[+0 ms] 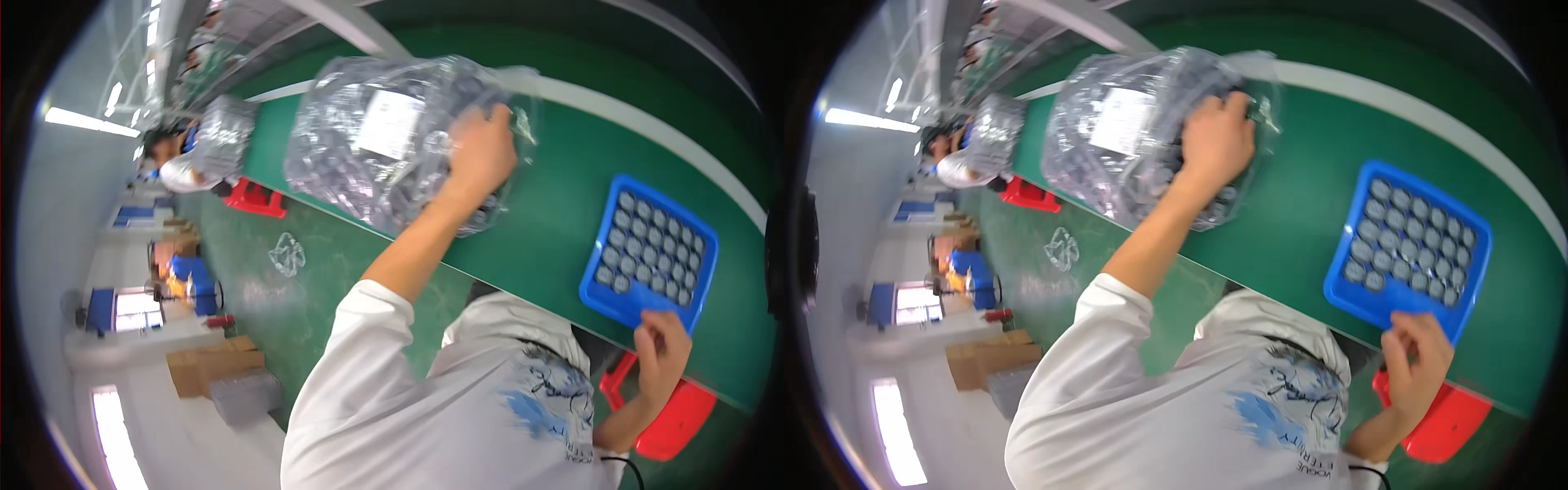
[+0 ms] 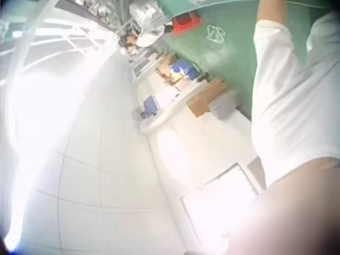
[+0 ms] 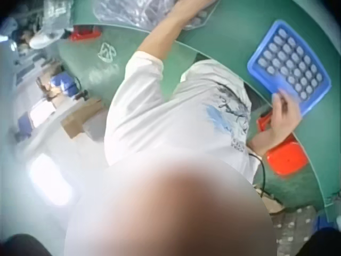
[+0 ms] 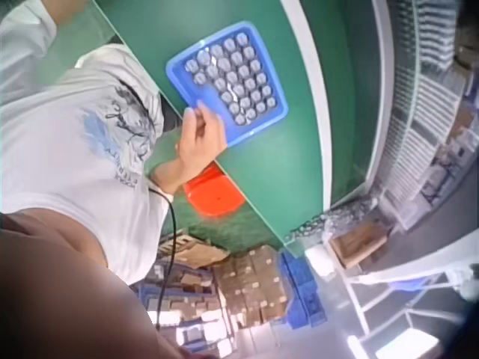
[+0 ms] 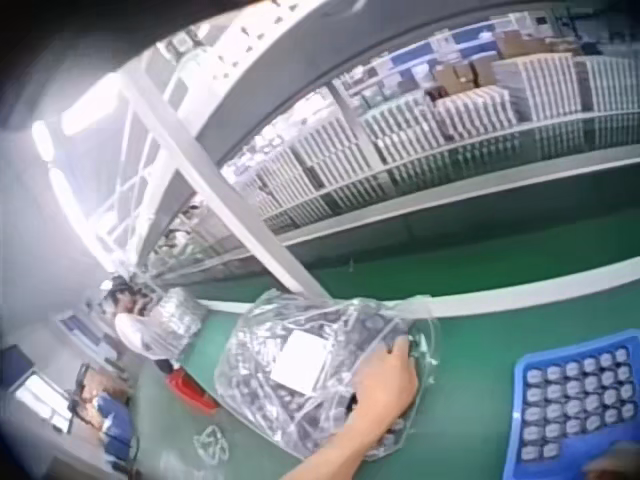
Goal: Assembling electronics components into trays and jigs on a manual assembly production line.
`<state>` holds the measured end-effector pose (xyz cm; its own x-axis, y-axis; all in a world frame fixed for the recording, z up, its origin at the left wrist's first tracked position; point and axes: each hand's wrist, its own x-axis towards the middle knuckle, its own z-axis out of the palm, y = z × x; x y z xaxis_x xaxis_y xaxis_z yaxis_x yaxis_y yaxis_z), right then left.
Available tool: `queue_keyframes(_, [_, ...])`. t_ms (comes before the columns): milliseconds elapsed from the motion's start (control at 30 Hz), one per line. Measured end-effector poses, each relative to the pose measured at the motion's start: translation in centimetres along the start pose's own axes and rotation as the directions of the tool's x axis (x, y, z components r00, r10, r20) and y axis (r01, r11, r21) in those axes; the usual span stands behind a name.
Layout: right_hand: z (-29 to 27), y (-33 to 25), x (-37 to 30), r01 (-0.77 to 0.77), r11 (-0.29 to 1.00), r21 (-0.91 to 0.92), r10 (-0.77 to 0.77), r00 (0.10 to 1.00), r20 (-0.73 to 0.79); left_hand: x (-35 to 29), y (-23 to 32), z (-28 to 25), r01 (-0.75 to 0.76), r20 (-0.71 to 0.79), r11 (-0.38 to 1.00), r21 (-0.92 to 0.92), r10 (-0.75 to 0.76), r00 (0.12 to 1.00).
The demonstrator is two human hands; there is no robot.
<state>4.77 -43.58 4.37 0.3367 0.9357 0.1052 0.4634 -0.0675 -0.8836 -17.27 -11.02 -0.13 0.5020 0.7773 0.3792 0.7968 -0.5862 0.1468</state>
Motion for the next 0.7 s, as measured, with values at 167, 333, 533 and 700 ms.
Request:
queue_keyframes(167, [2.9, 0.9, -1.9, -0.004, 0.94, 0.34, 0.005, 1.0, -0.001, -0.6, -0.9, -0.8, 0.035, -0.017, 0.996, -0.079, -0.036, 0.999])
queue_keyframes(333, [4.5, 1.9, -1.3, 0.007, 0.81, 0.586, -0.036, 0.999, 0.038, -1.1, 2.5, -4.7, -0.072, -0.271, 0.916, -0.396, -0.041, 0.962])
queue_keyframes(533, [11.0, -6.6, 4.5, 0.007, 0.308, 0.951, 0.416, 0.898, -0.141, -7.3, 14.1, -6.9, -0.304, -0.303, 0.561, -0.77, 0.099, 0.948])
queue_keyframes(700, [10.0, -3.3, 3.3, -0.08, 0.315, 0.946, 0.231, 0.973, 0.005, -8.2, 16.2, -6.8, -0.253, -0.305, 0.583, -0.772, 0.01, 0.952])
